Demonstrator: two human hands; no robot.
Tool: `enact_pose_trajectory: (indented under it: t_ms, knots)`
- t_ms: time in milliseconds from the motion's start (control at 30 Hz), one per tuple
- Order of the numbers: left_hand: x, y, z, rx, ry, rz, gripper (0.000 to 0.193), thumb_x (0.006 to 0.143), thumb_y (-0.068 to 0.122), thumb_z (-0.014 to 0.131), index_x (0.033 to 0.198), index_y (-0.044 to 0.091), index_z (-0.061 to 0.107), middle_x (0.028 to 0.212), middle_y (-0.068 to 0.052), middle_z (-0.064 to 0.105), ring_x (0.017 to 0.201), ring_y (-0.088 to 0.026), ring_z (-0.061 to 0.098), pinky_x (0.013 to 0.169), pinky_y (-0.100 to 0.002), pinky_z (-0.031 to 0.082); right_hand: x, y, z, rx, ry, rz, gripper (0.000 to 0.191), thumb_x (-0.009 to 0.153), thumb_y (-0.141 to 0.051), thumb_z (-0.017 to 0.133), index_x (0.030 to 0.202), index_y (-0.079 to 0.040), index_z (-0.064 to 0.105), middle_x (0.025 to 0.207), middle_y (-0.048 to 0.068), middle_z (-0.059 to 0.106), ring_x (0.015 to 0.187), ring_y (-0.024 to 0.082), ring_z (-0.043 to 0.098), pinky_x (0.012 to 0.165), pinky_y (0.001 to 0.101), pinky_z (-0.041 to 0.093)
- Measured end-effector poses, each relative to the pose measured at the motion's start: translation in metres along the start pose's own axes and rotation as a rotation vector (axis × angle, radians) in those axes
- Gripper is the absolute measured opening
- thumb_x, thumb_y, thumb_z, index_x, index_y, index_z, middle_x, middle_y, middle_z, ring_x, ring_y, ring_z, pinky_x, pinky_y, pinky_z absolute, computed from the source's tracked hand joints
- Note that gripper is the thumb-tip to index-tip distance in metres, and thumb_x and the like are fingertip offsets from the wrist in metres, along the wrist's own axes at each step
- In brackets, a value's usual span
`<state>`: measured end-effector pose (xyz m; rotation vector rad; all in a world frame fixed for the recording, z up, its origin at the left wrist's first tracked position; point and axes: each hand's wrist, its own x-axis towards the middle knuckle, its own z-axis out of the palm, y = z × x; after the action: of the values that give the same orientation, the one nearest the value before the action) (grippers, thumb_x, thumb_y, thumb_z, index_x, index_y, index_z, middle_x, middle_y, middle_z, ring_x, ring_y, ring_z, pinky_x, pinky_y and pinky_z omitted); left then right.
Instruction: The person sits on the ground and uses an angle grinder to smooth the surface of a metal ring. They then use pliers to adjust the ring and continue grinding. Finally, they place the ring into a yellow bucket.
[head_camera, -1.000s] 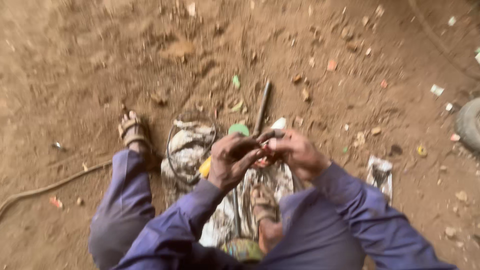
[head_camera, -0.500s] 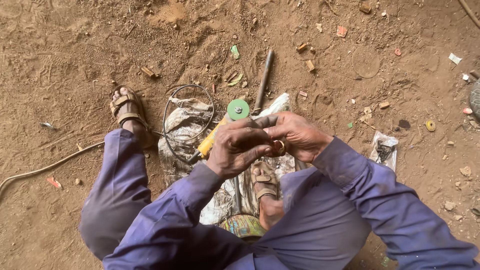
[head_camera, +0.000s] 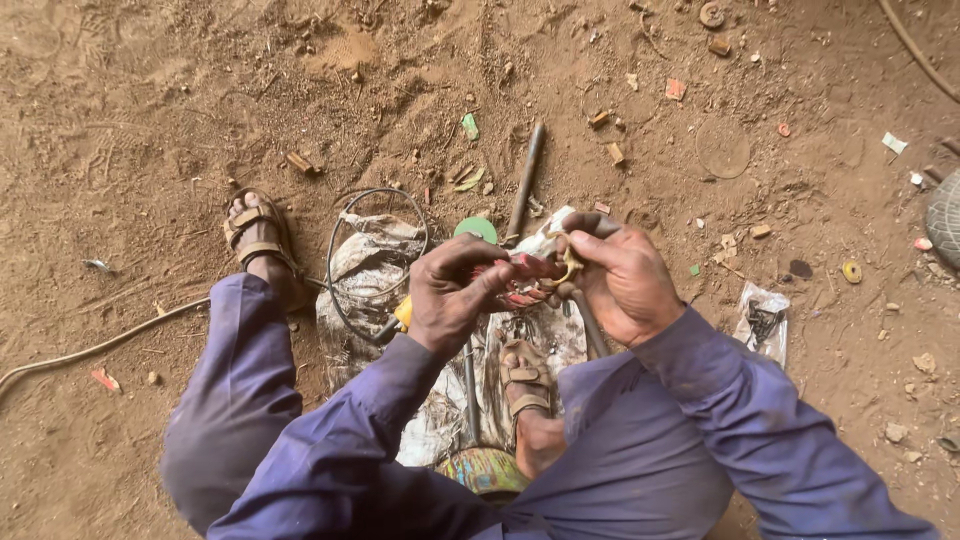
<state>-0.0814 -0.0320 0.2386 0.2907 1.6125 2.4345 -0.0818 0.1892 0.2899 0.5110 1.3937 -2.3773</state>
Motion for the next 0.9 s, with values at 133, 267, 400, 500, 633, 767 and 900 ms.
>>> enact_pose_trajectory:
  t_ms: [133, 267, 400, 500, 633, 767, 900]
  knots:
    - [0.005, -0.001, 0.000, -0.157, 0.128, -0.071, 0.018, 0.094, 0.013, 0.076, 0.104, -0.002, 0.073, 0.093, -0.009, 0.070, 0.077, -0.015, 0.073, 0.060, -0.033, 0.064, -0.012, -0.007, 0.007, -0.231, -0.056, -0.292, 0.014, 0.098, -0.001, 0.058, 0.111, 0.000, 0.063, 0.102, 0.008, 0.069, 0.094, 0.020, 0.069, 0.085, 0.0375, 0.061]
    - [0.009, 0.003, -0.001, -0.253, 0.205, -0.133, 0.019, 0.094, 0.013, 0.074, 0.106, -0.001, 0.073, 0.092, -0.011, 0.071, 0.073, -0.017, 0.073, 0.058, -0.035, 0.064, -0.022, 0.000, 0.010, -0.794, -0.254, -0.582, 0.009, 0.094, 0.000, 0.062, 0.102, -0.001, 0.066, 0.090, 0.009, 0.071, 0.076, 0.019, 0.070, 0.066, 0.0332, 0.066]
    - [0.008, 0.007, 0.001, -0.305, 0.227, -0.159, 0.018, 0.094, 0.012, 0.072, 0.107, 0.000, 0.073, 0.090, -0.013, 0.073, 0.069, -0.017, 0.073, 0.054, -0.034, 0.067, -0.017, 0.024, 0.013, -1.368, -0.285, -0.943, 0.008, 0.090, 0.002, 0.070, 0.097, 0.002, 0.072, 0.092, 0.016, 0.074, 0.080, 0.023, 0.074, 0.070, 0.0311, 0.065]
    - [0.007, 0.004, 0.002, -0.248, 0.205, -0.089, 0.016, 0.094, 0.012, 0.073, 0.105, 0.000, 0.072, 0.093, -0.012, 0.074, 0.072, -0.017, 0.074, 0.057, -0.033, 0.068, -0.011, 0.041, 0.013, -1.715, -0.171, -1.140, 0.019, 0.086, 0.001, 0.065, 0.103, 0.008, 0.072, 0.100, 0.023, 0.074, 0.089, 0.032, 0.074, 0.080, 0.0378, 0.065]
    - [0.007, -0.006, 0.000, 0.006, 0.193, 0.103, 0.013, 0.095, 0.011, 0.075, 0.102, 0.000, 0.074, 0.094, -0.010, 0.074, 0.080, -0.015, 0.075, 0.065, -0.029, 0.067, -0.004, 0.058, 0.012, -1.916, -0.169, -1.252, 0.018, 0.095, -0.011, 0.068, 0.094, 0.006, 0.072, 0.103, 0.026, 0.073, 0.096, 0.036, 0.074, 0.082, 0.0410, 0.064]
    - [0.004, -0.011, -0.005, 0.242, 0.187, 0.202, 0.012, 0.094, 0.009, 0.079, 0.101, 0.000, 0.077, 0.092, -0.009, 0.073, 0.080, -0.013, 0.069, 0.068, -0.026, 0.060, -0.004, 0.070, 0.012, -1.958, -0.134, -1.196, 0.019, 0.098, -0.008, 0.064, 0.094, 0.008, 0.073, 0.106, 0.030, 0.073, 0.095, 0.035, 0.075, 0.083, 0.0394, 0.063]
    - [0.003, -0.007, -0.007, 0.043, 0.148, 0.102, 0.012, 0.093, 0.011, 0.077, 0.100, 0.001, 0.076, 0.092, -0.008, 0.074, 0.077, -0.013, 0.072, 0.064, -0.028, 0.064, -0.009, 0.070, 0.017, -2.028, -0.195, -1.125, 0.017, 0.097, -0.003, 0.064, 0.082, 0.004, 0.070, 0.103, 0.029, 0.073, 0.091, 0.034, 0.075, 0.083, 0.0409, 0.064]
